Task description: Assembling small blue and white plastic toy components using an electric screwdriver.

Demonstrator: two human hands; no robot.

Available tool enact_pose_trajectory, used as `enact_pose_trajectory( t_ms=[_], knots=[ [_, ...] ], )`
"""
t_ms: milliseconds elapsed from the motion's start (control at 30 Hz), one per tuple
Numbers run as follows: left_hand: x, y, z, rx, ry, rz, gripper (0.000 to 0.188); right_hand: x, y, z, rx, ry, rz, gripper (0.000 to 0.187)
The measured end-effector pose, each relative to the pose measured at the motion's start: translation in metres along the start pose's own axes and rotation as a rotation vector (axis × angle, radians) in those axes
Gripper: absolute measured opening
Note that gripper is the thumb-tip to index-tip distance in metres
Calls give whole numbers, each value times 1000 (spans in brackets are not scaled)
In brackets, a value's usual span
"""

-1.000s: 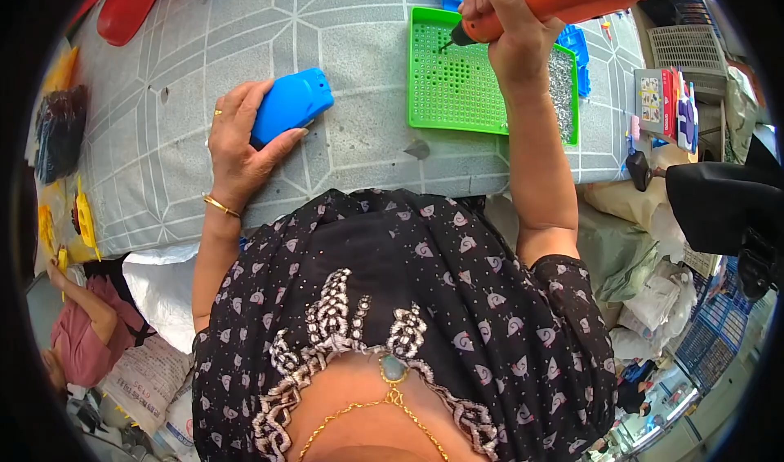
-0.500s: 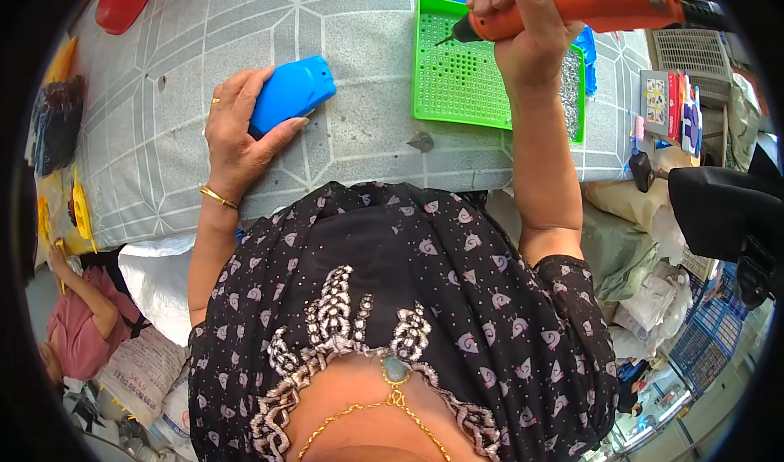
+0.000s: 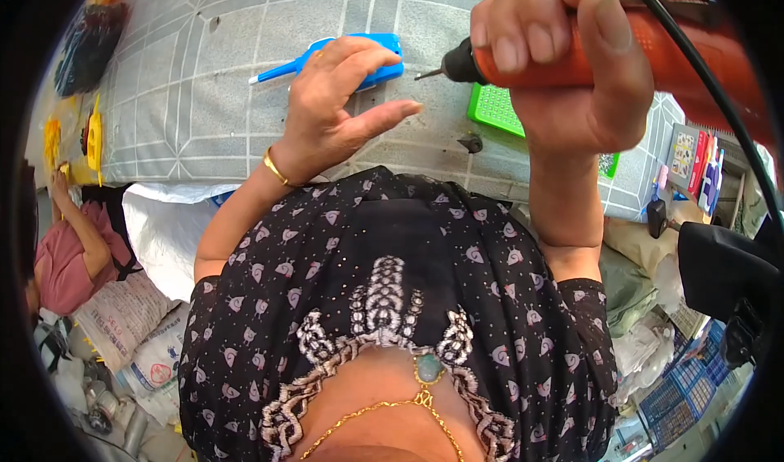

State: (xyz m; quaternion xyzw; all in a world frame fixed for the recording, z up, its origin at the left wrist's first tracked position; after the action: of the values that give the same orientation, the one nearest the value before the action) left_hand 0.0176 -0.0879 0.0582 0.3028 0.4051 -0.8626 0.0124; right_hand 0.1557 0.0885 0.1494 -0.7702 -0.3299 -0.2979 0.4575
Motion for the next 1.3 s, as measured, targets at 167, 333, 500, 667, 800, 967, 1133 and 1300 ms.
enact_pose_trajectory(
  t_ms=[167, 333, 500, 667, 800, 967, 1133, 1300],
  knots=[
    [-10, -1, 0, 24, 77, 93, 28, -3, 2, -14, 72, 23, -15, 24],
    [-8, 1, -11, -43, 134, 33, 19, -6, 3, -13, 46, 24, -12, 24],
    [-14, 2, -11, -8, 162, 109, 15, -1, 4, -8, 5, 8, -11, 24],
    [-18, 14, -15, 149, 914, 834, 9, 13, 6, -1, -15, -48, -6, 25],
    [-14, 20, -25, 96, 1233, 1045, 14, 16, 9, -6, -13, -27, 1, 25],
    [-11, 30, -32, 93, 1603, 1232, 14, 11, 11, -10, -37, 12, 27, 25],
    [-4, 36, -39, 88, 1734, 1216, 18, 12, 13, -9, -69, 5, 33, 25],
    [-7, 33, -42, 66, 1802, 1230, 22, 8, 12, -13, -66, 26, 29, 24]
  ],
)
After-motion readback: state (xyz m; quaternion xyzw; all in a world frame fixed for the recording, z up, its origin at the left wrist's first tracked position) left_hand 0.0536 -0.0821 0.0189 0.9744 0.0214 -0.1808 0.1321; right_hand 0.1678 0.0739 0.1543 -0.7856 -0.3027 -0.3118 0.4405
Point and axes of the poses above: each hand's wrist, its own y-axis away from the middle knuckle, its own z-axis out of the back of the hand, x = y × z, the point moved 2 cm from there along -y, towards the middle knuckle, and after that the axes turned 5 degrees about -x, right-handed, at the moved point
